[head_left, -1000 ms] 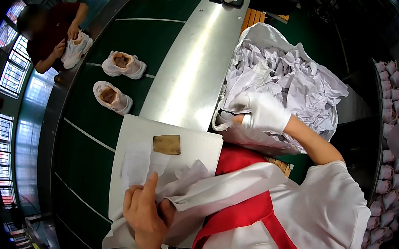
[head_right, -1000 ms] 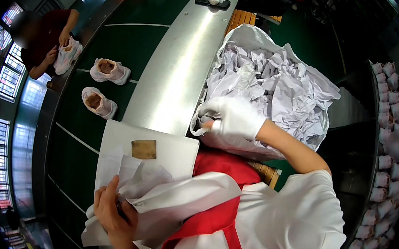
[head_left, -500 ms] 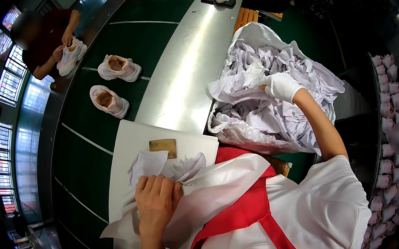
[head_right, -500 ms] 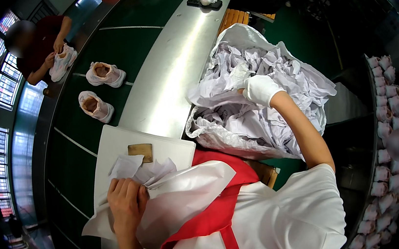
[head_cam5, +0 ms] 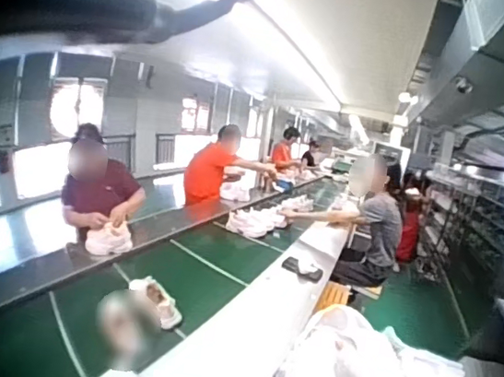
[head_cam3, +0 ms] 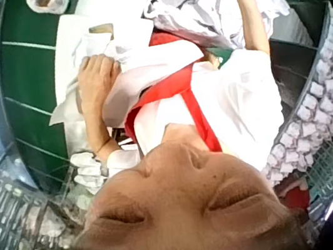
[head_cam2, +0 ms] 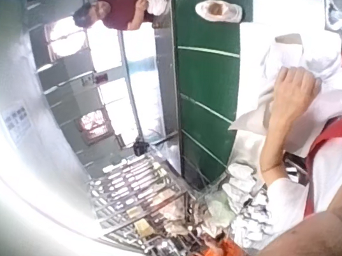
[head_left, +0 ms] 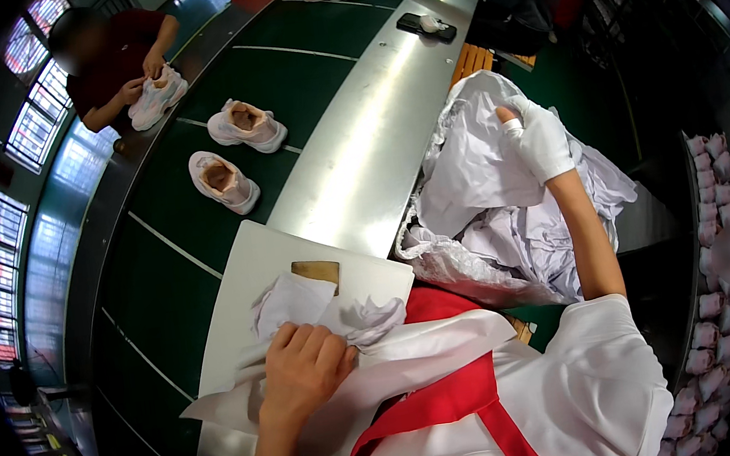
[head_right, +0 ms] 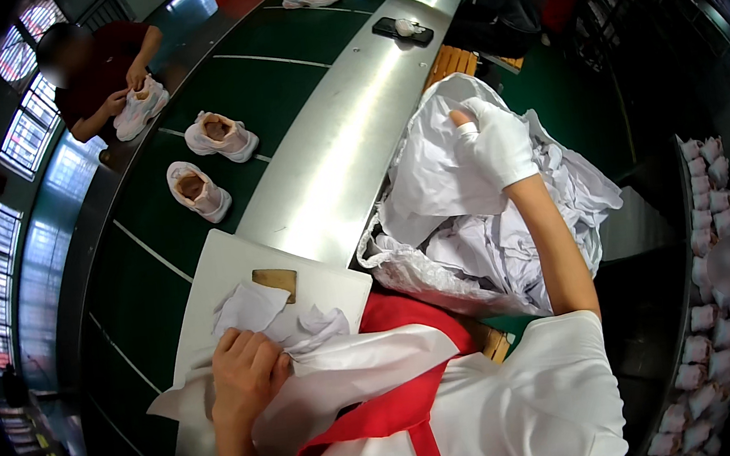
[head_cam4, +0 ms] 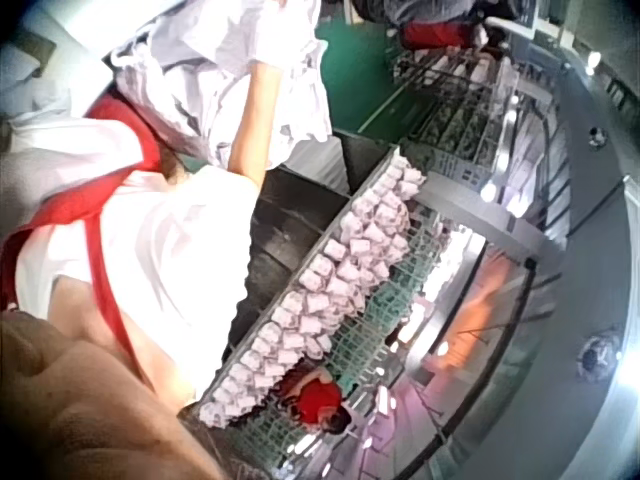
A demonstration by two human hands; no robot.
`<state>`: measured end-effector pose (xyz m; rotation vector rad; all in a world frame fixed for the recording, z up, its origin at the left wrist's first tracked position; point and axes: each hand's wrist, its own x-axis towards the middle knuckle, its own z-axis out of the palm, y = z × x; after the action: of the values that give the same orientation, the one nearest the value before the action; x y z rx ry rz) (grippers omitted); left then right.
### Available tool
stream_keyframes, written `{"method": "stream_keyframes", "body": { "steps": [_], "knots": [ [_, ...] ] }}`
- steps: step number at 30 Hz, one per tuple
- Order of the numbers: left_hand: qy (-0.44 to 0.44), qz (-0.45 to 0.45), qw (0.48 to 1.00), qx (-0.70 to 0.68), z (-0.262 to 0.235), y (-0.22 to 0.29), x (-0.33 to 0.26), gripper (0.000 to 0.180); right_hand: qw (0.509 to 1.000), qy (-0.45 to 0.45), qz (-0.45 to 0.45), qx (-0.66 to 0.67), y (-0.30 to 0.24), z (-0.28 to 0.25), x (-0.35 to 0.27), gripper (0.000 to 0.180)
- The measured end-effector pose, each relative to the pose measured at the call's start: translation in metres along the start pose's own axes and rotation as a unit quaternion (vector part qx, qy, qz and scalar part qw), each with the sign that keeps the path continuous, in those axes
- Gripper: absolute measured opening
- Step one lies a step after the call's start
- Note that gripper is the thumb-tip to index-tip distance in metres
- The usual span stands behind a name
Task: The person wraps pairs of shoes in white paper at a workstation. They pick up shoes from a conveyor belt, fold paper around them, and place the wrapped items onto a pile. The camera is unstable and frequently loses focus on the task.
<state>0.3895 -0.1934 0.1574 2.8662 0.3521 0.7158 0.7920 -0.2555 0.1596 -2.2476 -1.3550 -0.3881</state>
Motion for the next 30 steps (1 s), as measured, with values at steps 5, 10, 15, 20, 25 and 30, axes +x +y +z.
{"method": "stream_keyframes", "body": {
  "steps": [5,10,15,20,25,30],
  "knots": [
    [0.015,0.044,0.999,0.004,-0.008,0.014,0.006,0.021,0.921,-0.029,-0.294,0.255,-0.138,-0.002,0.002,0.017],
    [0.161,-0.103,0.956,0.223,-0.042,0.025,0.014,0.025,0.73,-0.274,-0.433,0.452,-0.226,0.01,-0.03,0.02],
    [0.149,-0.206,0.949,0.188,-0.059,0.02,-0.02,0.012,0.626,-0.446,-0.398,0.501,-0.259,0.01,-0.015,0.027],
    [0.275,-0.292,0.868,0.292,-0.069,-0.007,-0.048,0.012,0.717,-0.194,-0.264,0.615,-0.249,0.018,0.031,0.031],
    [0.295,-0.319,0.846,0.309,-0.066,-0.023,-0.049,0.028,0.706,-0.167,-0.386,0.57,-0.272,-0.017,-0.052,0.09],
    [0.407,-0.348,0.834,-0.135,-0.06,0.002,-0.037,0.05,0.789,-0.137,-0.46,0.384,-0.297,0.02,-0.066,0.113]
  ]
}}
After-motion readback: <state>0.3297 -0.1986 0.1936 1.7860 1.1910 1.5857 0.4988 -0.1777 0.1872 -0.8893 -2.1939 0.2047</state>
